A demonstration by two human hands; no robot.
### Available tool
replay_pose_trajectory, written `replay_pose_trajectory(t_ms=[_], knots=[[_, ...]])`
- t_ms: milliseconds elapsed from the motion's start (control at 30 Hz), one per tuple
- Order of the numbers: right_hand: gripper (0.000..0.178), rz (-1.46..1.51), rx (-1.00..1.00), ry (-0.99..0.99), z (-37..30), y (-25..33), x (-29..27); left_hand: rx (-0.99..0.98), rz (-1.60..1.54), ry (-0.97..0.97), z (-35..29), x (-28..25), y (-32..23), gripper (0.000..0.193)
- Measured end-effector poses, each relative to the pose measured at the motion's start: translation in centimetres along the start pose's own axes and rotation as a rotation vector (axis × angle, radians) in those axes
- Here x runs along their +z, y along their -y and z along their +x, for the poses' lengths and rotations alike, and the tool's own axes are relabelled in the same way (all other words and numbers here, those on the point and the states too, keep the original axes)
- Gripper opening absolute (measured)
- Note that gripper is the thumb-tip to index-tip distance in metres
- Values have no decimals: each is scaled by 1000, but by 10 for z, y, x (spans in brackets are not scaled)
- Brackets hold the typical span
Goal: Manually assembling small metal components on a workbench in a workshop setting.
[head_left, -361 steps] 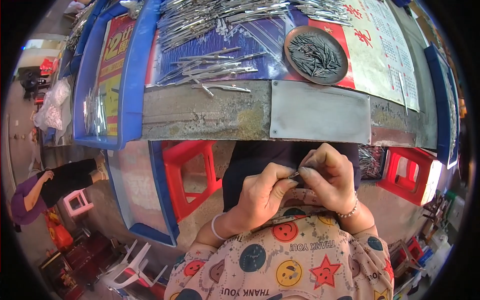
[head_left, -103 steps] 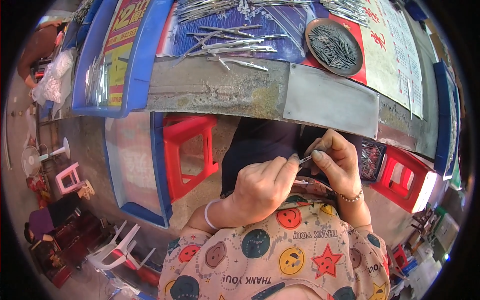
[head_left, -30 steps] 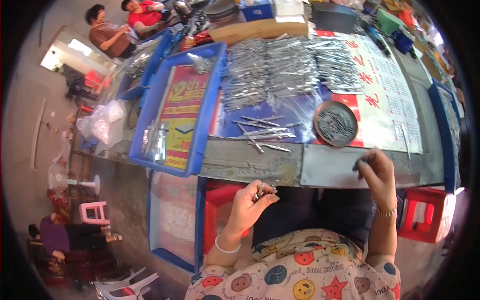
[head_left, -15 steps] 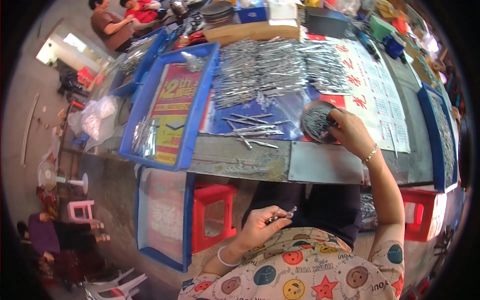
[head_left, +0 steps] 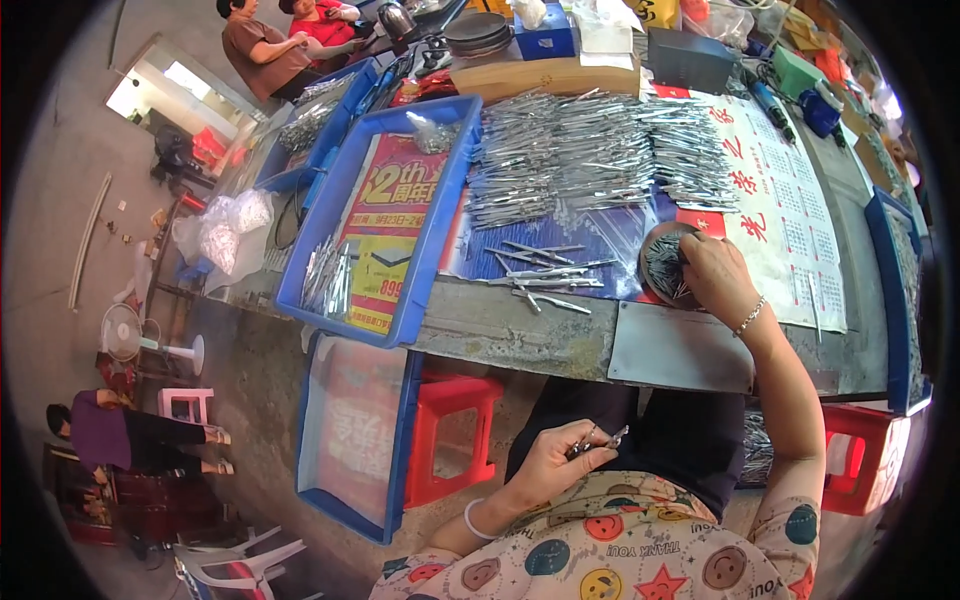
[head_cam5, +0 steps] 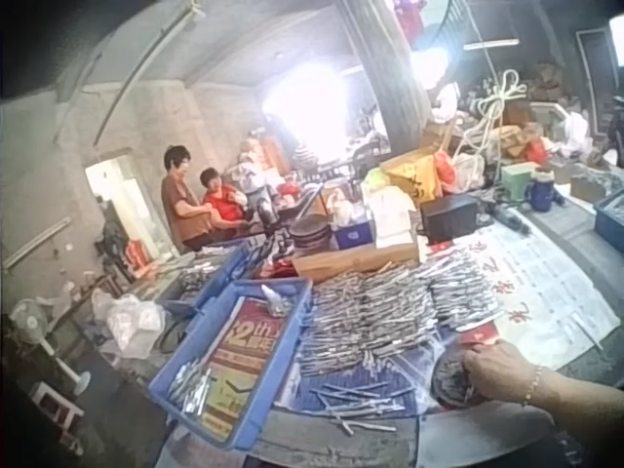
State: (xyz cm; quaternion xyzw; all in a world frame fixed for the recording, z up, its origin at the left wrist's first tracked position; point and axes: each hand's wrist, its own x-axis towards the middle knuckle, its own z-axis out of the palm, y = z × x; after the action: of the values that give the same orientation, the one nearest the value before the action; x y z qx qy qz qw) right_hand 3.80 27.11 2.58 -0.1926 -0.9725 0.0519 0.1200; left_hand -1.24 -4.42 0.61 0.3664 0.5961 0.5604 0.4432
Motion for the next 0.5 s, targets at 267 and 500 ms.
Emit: replay_pose_trajectory(t_ms=[267,500], knots=[[13,289,84,-63,-11,-17,-10,7,-10,40,11,11,-7,7],[38,538,111,-100,-4,-14,1,-85,79,-84,11,19,-10,3]])
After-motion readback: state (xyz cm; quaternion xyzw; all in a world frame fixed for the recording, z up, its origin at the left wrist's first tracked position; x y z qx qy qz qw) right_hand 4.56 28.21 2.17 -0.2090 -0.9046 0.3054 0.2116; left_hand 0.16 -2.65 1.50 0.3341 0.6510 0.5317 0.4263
